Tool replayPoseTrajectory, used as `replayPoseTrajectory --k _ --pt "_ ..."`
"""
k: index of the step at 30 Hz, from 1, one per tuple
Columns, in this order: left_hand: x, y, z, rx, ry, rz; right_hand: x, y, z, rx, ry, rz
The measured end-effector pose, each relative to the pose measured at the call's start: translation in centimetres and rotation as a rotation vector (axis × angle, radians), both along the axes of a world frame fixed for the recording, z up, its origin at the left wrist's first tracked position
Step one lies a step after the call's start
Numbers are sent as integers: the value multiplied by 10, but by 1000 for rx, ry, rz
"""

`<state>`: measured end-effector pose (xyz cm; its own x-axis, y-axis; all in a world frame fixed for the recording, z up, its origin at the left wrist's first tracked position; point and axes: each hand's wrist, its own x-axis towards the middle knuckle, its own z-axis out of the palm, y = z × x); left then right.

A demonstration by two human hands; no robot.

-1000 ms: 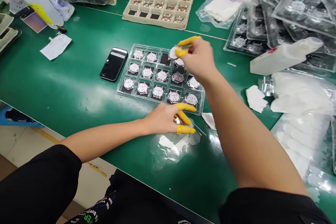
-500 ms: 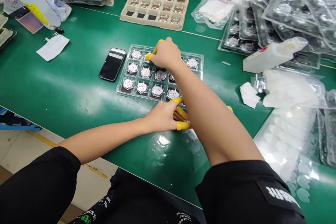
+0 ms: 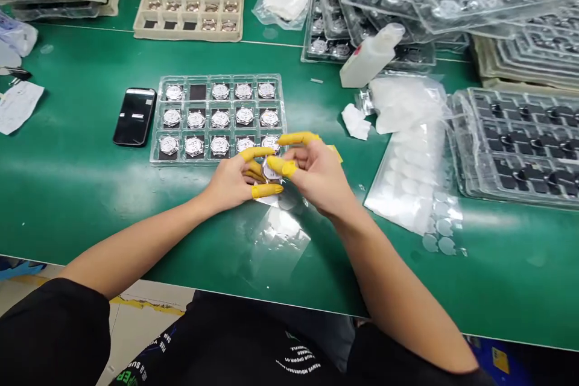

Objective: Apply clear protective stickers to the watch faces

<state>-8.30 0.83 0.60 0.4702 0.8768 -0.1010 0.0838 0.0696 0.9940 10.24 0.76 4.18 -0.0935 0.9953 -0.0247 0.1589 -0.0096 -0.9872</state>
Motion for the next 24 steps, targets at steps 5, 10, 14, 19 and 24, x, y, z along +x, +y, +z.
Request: replayPoseTrajectory --k 5,10,14,19,24 --pt "-2 -2 1 80 89 -29 11 -15 -14 -263 201 -3" --pt "-1 -3 -1 31 38 19 -2 -12 -18 -274 271 -48" --pt "-1 -4 -5 49 41 35 -5 -19 -22 -302 319 -78" --pt "-1 -2 -4 -13 5 70 26 -11 -20 41 -72 -104" --pt "0 0 2 -63 21 113 79 1 -22 376 -585 -226"
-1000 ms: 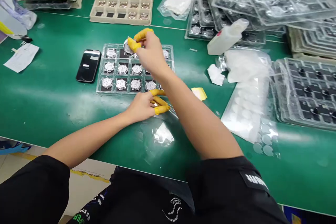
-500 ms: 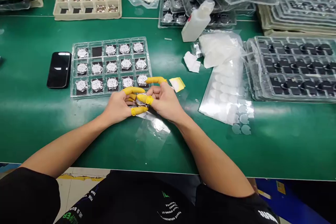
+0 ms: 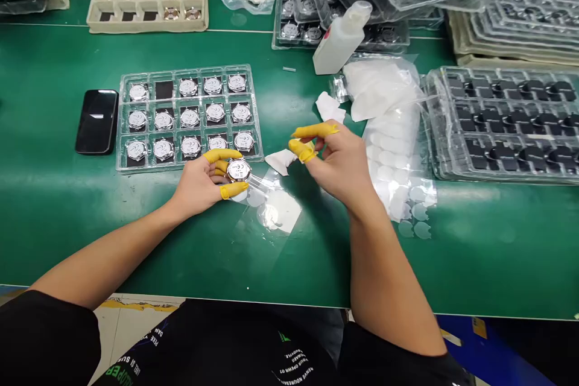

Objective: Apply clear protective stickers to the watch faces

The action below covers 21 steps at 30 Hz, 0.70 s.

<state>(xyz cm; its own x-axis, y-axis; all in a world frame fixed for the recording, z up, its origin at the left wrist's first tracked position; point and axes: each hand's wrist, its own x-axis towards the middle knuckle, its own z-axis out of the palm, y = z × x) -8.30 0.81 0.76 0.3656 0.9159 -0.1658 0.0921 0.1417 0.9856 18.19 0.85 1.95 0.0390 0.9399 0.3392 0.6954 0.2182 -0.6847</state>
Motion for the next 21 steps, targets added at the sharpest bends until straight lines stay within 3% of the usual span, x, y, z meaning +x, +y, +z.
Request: replayPoseTrajectory --k 5,12,16,21 --pt "0 0 0 67 37 -7 8 3 -16 5 -229 155" --pt "0 -1 -6 120 51 -17 -31 -9 0 197 40 224" --pt "0 -1 -6 107 53 -43 -60 -13 -1 340 -109 304" --pt "1 -1 -3 87 81 -15 -59 -11 -3 373 -177 329"
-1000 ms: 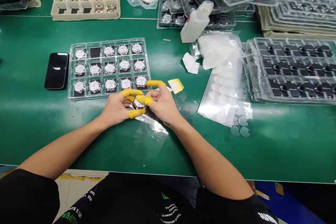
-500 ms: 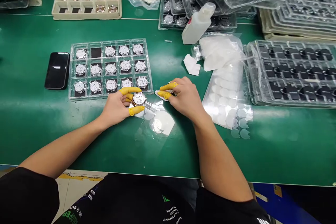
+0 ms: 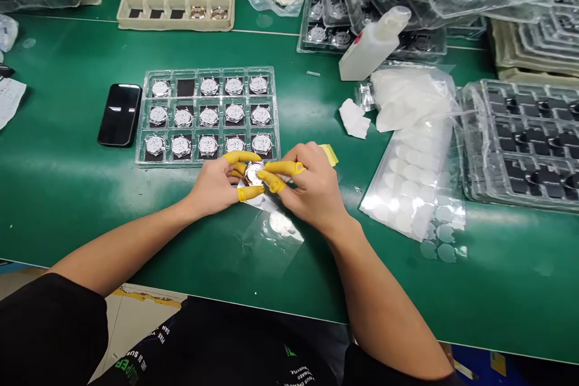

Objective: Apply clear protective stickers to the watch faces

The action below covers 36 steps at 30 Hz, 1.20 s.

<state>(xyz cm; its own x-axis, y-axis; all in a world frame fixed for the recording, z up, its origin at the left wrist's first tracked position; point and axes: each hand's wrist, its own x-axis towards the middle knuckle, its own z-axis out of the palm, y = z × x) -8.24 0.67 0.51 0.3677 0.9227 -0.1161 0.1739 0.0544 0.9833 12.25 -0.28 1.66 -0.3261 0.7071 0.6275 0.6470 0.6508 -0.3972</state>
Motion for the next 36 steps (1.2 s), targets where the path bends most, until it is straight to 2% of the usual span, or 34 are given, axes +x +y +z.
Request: replayPoseTrajectory --k 3,8,12,16,20,21,25,29,33,36 --pt "0 0 2 -12 21 -18 -2 1 -1 33 21 79" --pt "-1 -1 2 -5 23 -10 -5 1 -5 78 8 -30" --pt "-1 0 0 -13 -2 -39 -2 -1 -6 15 9 88" --pt "-1 1 -1 -14 14 -25 2 0 -4 47 14 -10" --pt "-1 0 -2 11 4 -34 2 -1 -5 -30 26 123" --pt "-1 0 -3 14 -2 -45 1 -2 -6 -53 38 115" --pt "-1 0 -5 15 -12 -22 -1 -3 -9 -62 20 -72" --pt "-1 0 -3 13 -11 -38 1 -2 -10 -52 21 69" --pt "-1 0 -1 -8 -6 -38 -1 -1 -9 6 51 -24" --pt "0 0 -1 -46 -22 -21 -3 -2 -10 29 47 54"
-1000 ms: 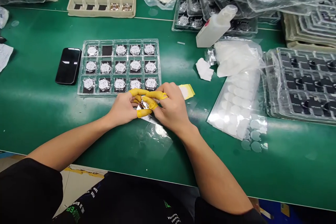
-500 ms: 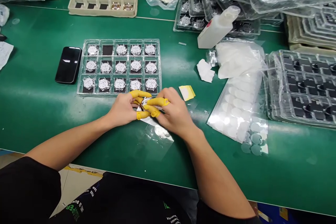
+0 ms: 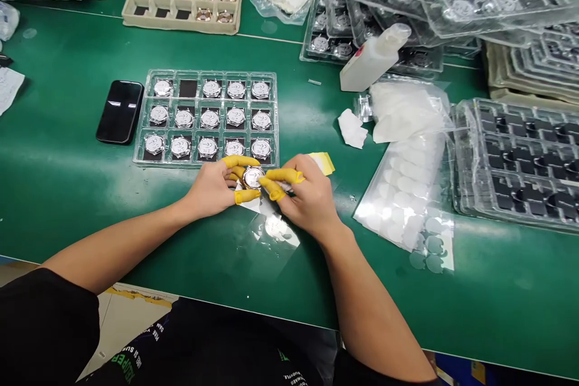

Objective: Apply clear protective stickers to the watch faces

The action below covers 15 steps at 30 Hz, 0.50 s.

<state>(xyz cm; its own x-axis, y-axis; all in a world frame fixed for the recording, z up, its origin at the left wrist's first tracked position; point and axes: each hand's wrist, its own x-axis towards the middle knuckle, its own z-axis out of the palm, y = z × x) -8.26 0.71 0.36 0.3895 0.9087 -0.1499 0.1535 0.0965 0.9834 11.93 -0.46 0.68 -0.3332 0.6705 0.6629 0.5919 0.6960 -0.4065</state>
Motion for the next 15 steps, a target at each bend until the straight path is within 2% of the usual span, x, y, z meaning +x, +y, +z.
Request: replayPoseTrajectory --k 2,3,6,8,11,15 --pt "0 0 -1 -13 -18 -13 -1 0 -2 -28 15 35" --pt "1 0 -1 -16 -28 -16 -1 1 -3 -47 20 -2" --pt "1 0 -2 -4 -63 20 13 7 -6 -95 -26 -221" --pt "1 -2 -2 42 -74 29 28 10 -5 -111 -63 -299" --pt "-1 -4 -3 163 -73 20 45 8 3 -241 -27 -207" --pt "-3 -5 -8 371 -50 6 38 -1 14 -546 41 -11"
